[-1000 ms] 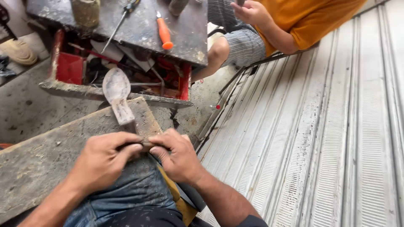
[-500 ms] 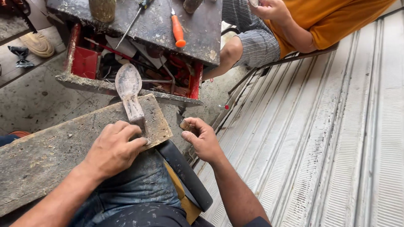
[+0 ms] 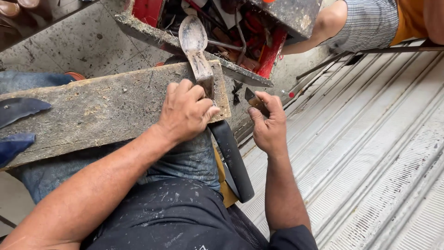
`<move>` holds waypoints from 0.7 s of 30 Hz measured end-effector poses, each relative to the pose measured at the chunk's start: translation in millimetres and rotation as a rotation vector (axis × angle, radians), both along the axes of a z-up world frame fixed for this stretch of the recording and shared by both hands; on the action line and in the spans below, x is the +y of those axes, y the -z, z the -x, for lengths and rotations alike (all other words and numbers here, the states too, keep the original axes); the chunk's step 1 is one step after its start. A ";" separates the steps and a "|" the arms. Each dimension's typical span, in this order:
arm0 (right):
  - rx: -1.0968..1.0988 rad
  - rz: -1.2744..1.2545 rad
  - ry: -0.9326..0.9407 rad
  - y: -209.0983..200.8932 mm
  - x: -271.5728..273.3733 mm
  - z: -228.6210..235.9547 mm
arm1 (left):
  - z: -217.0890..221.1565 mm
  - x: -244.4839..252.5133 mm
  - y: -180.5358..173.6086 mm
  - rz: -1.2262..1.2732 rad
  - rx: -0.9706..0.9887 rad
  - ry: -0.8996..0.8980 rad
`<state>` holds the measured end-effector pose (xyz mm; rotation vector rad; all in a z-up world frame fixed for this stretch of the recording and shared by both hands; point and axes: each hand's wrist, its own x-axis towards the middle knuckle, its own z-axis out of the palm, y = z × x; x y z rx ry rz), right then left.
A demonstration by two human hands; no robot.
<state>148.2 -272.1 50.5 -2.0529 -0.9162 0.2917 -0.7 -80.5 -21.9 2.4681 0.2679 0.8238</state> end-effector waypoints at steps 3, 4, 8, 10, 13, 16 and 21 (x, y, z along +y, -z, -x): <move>-0.108 0.039 -0.012 -0.6 0.3 -1.5 | -10.0 11.5 -4.3 -0.049 -0.003 0.005; -0.108 0.039 -0.013 -1.4 1.2 -2.2 | -10.4 12.4 -7.3 -0.049 -0.003 0.004; -0.236 0.128 -0.026 0.1 -1.7 -0.8 | -4.9 14.7 -23.4 -0.100 0.061 -0.091; -0.280 0.188 -0.011 -0.3 -1.8 0.5 | -3.0 18.2 -28.1 -0.109 0.086 -0.108; -0.368 0.222 -0.058 -3.5 5.7 2.0 | -3.9 22.4 -22.9 -0.134 0.167 -0.171; -0.488 0.367 -0.069 -5.5 16.8 3.0 | -4.0 20.5 -15.2 -0.099 0.295 -0.182; -0.610 0.286 -0.105 -5.3 38.0 -4.7 | -6.7 18.9 -16.4 0.024 0.545 -0.173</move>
